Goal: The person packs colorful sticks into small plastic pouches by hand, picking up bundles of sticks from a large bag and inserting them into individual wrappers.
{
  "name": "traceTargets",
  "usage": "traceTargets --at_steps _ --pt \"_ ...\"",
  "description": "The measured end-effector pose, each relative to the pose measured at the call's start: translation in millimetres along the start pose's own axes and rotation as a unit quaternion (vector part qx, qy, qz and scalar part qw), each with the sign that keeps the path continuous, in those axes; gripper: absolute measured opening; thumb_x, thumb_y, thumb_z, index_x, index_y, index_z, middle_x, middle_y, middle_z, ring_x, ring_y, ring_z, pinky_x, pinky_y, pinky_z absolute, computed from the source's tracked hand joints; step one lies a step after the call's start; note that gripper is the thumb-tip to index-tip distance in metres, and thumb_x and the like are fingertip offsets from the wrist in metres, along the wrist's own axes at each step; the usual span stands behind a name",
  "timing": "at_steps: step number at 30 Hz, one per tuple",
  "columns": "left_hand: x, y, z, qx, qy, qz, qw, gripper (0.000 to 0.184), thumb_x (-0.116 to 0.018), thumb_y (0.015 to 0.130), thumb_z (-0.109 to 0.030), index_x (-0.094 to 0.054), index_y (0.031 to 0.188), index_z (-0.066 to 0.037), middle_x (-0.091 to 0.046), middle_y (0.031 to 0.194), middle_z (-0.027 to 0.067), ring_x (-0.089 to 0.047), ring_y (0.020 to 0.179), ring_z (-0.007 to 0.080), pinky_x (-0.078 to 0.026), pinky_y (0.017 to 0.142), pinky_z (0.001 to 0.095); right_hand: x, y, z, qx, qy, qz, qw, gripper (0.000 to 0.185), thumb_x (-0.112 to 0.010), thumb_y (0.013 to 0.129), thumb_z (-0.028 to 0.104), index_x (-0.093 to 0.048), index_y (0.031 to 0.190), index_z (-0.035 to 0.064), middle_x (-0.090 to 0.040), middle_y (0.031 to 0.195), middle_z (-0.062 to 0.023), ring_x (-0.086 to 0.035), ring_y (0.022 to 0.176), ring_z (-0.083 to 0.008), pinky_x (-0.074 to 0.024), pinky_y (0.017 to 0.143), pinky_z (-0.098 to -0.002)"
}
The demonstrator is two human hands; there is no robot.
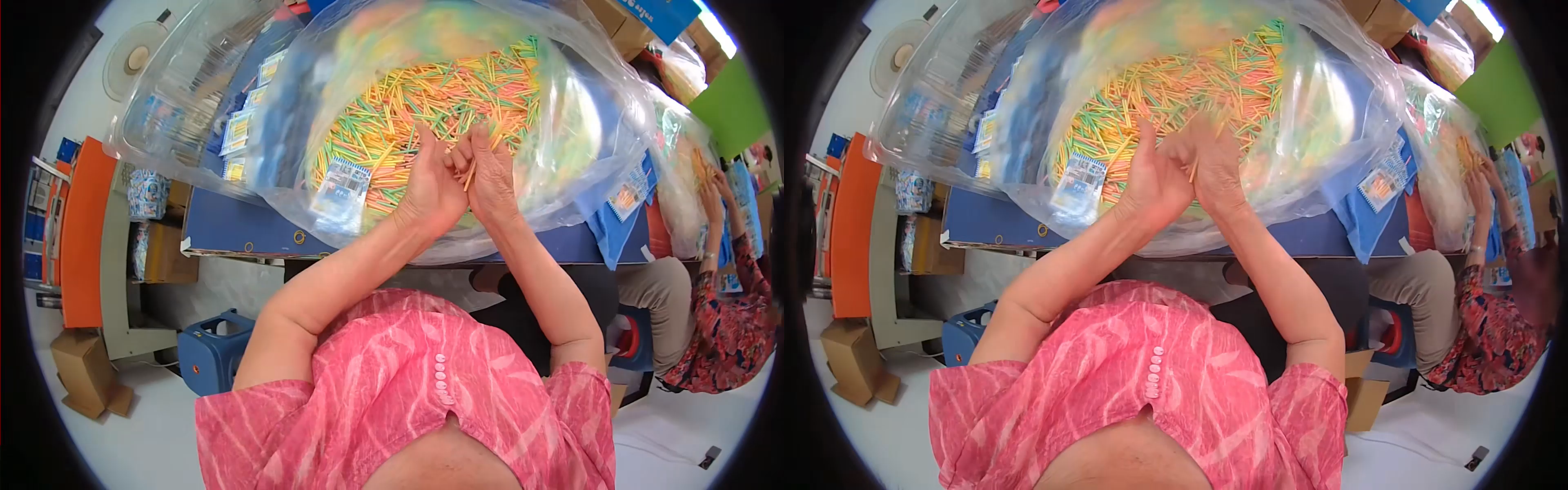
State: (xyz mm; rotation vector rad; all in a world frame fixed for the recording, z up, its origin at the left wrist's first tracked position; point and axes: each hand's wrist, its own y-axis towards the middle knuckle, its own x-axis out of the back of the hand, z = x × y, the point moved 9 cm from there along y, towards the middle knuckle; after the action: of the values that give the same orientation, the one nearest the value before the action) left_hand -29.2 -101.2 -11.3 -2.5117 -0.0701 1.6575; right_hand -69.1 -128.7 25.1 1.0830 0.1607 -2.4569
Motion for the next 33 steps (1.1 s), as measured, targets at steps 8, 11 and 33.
traceTargets --at_steps 8,11,33 --pt "-2.3 -16.9 -25.9 -0.095 0.257 -0.117 0.954 0.061 -0.044 0.094 -0.058 -0.049 0.130 -0.009 -0.043 0.139 0.0084 -0.041 0.126 0.0192 -0.031 0.106 0.0403 8.4 -3.7 24.8 -0.031 -0.126 -0.064 0.990 0.037 -0.053 0.097 0.039 -0.042 0.073 0.0127 -0.032 0.060 0.0059 -0.030 0.050 -0.0039 -0.0247 0.042 -0.0203" --pt "-18.7 -20.3 -43.7 -0.100 0.376 -0.075 0.918 0.057 -0.044 0.096 -0.052 -0.051 0.130 -0.008 -0.046 0.137 0.0097 -0.039 0.128 0.0209 -0.030 0.107 0.0403 21.1 0.2 13.3 -0.067 -0.185 0.007 0.980 0.052 -0.041 0.096 0.058 -0.041 0.068 0.0140 -0.031 0.058 0.0068 -0.026 0.047 -0.0030 -0.0171 0.038 -0.0207" --pt "-60.3 1.1 -39.4 0.008 0.592 0.090 0.801 0.043 -0.047 0.097 -0.034 -0.056 0.124 -0.002 -0.056 0.126 0.0082 -0.049 0.119 0.0198 -0.036 0.101 0.0331 -6.1 -23.6 -4.8 -0.128 -0.266 0.153 0.943 0.035 -0.071 0.081 0.035 -0.051 0.066 0.0101 -0.045 0.057 0.0030 -0.039 0.048 -0.0045 -0.0267 0.041 -0.0230"
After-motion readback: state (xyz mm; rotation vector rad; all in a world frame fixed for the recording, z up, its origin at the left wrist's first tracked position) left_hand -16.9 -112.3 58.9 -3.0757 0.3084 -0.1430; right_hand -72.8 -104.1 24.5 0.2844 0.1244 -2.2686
